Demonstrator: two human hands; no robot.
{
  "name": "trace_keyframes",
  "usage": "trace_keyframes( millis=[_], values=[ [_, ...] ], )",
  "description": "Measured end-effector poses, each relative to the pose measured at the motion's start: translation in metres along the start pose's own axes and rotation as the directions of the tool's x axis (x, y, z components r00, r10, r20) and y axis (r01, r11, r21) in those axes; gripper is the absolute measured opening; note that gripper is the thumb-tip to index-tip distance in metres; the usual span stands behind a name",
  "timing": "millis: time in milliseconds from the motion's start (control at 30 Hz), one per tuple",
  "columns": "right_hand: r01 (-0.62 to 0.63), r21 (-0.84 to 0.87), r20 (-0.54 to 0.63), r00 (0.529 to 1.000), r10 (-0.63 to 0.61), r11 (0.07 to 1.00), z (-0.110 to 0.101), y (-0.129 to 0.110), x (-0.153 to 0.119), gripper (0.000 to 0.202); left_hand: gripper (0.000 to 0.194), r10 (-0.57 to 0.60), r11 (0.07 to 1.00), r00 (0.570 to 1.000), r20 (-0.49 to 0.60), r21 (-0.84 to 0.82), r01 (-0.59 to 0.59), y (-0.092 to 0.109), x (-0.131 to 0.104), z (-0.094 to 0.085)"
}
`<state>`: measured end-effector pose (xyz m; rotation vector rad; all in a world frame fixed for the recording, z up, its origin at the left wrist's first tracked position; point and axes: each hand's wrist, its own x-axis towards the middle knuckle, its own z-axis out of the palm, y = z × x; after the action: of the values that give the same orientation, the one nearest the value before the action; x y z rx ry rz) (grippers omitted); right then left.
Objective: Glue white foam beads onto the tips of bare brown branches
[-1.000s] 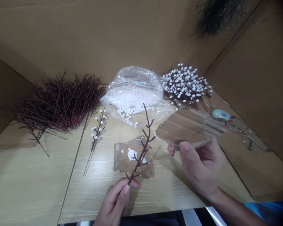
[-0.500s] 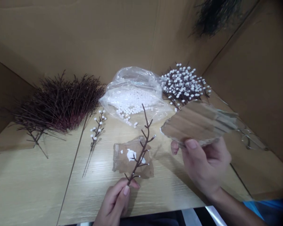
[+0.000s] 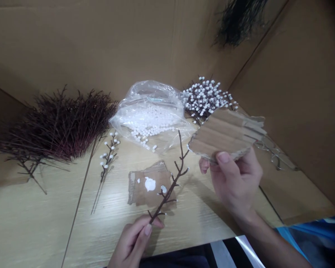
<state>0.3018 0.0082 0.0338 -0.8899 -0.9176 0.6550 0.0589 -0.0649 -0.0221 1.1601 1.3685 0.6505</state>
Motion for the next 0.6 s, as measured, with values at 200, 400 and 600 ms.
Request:
trace_keyframes(
  millis=[200,400,600],
  values=[
    [0.030,0.004,-0.021,0.999,-0.030,1.000,0.0002,-0.0013,-0.0001,0.007,0.050,0.009,1.000,1.000,-0.011,0.014,-0.008,0.0005,-0.0004,-0.0002],
    [-0.015,-0.009,-0.012,1.000,0.015,1.000,0.0003,-0.0021,-0.0007,0.007,0.050,-0.013,1.000,0.999,0.035,0.010,0.012,0.0004,-0.0003,-0.0010],
    [-0.016,0.006,-0.012,1.000,0.016,1.000,-0.0002,-0.0015,0.0003,0.007,0.050,0.009,1.000,1.000,0.016,0.024,-0.009,0.0007,0.0001,-0.0014]
  ],
)
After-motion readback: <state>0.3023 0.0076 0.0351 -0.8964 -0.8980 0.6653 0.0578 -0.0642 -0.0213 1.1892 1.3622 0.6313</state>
